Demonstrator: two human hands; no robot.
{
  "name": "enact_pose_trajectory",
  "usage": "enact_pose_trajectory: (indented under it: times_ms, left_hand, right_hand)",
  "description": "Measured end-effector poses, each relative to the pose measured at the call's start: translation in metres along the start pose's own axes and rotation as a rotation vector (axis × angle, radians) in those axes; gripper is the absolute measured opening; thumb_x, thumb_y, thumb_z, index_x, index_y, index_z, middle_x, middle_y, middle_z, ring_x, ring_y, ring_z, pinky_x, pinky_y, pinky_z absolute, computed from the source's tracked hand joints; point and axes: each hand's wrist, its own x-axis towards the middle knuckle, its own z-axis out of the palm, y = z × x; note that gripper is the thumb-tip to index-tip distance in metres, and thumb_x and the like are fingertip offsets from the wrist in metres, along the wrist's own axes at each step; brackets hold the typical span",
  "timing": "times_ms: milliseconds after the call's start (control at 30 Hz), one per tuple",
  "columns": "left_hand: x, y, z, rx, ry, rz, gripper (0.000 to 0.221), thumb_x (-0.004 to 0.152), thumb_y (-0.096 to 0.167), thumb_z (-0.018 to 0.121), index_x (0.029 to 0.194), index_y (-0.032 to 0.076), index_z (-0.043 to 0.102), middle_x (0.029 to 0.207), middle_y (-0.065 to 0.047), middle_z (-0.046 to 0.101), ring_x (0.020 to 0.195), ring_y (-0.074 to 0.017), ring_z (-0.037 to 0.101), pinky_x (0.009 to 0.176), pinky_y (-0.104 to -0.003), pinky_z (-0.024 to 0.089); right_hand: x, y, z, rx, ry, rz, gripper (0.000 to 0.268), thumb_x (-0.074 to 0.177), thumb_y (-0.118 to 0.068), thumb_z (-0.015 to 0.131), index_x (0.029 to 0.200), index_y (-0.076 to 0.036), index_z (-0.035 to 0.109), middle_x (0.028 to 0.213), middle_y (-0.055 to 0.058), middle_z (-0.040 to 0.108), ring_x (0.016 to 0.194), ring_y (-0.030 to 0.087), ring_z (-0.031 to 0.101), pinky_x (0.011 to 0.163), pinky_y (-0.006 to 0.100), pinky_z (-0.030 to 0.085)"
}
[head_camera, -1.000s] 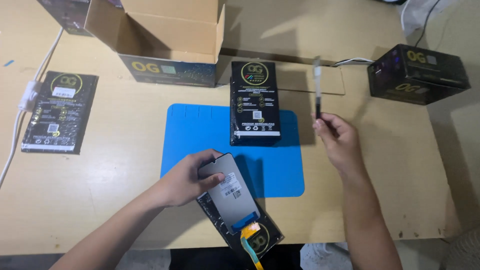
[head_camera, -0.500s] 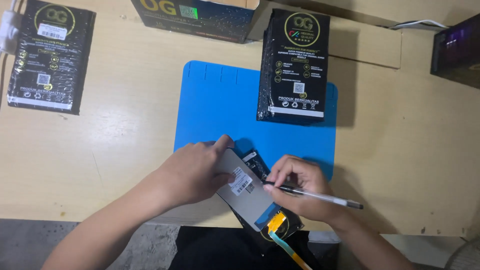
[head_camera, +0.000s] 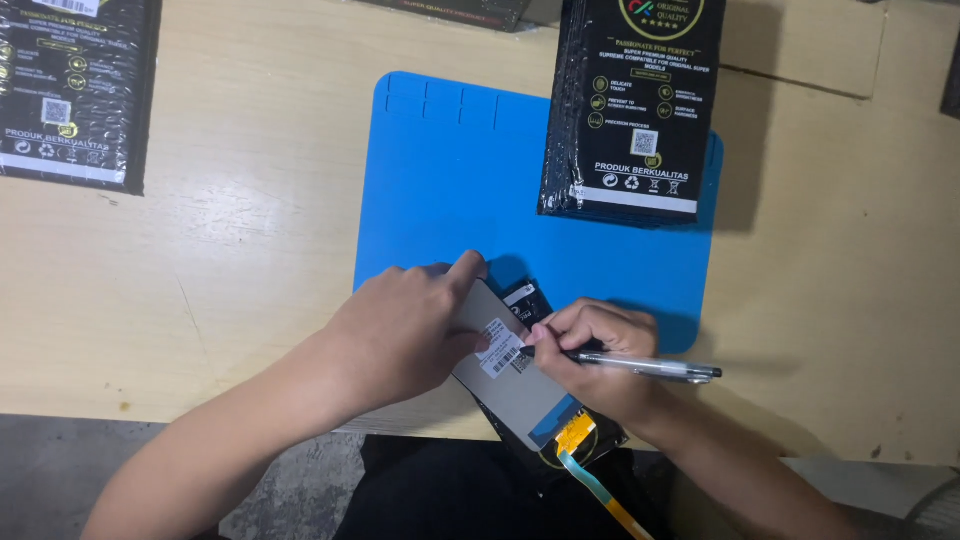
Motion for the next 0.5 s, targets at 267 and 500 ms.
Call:
enact_pose_trajectory:
  times_ms: [267, 500]
  left_hand:
    - [0.0018, 0.0024, -0.0025, 0.009, -0.019, -0.002, 0.054, 0.089, 0.016, 0.075, 0.134, -0.007, 0.055, 0.103, -0.032, 0.072, 0.083, -0.0538, 0.074, 0.058, -0.057, 0.065]
    - [0.0011, 0.0041, -0.0031, 0.010, -0.012, -0.005, 0.054, 0.089, 0.015, 0.076, 0.133, -0.007, 0.055, 0.103, -0.032, 0.073, 0.082, -0.0534, 0.074, 0.059, -0.057, 0.065]
  right_hand:
    - [-0.0001, 0.0015, 0.0048, -0.024, 0.041, -0.017, 0.031, 0.083, -0.001, 0.076, 0.060, -0.006, 0.056, 0.062, 0.008, 0.071, 0.054, 0.019, 0.074, 0.047, 0.026, 0.057]
    - [0.0031, -0.0007, 0.0040, -0.024, 0.031, -0.072, 0.031, 0.084, 0.002, 0.074, 0.060, -0.005, 0.056, 0.061, 0.008, 0.070, 0.051, 0.019, 0.072, 0.045, 0.025, 0.056]
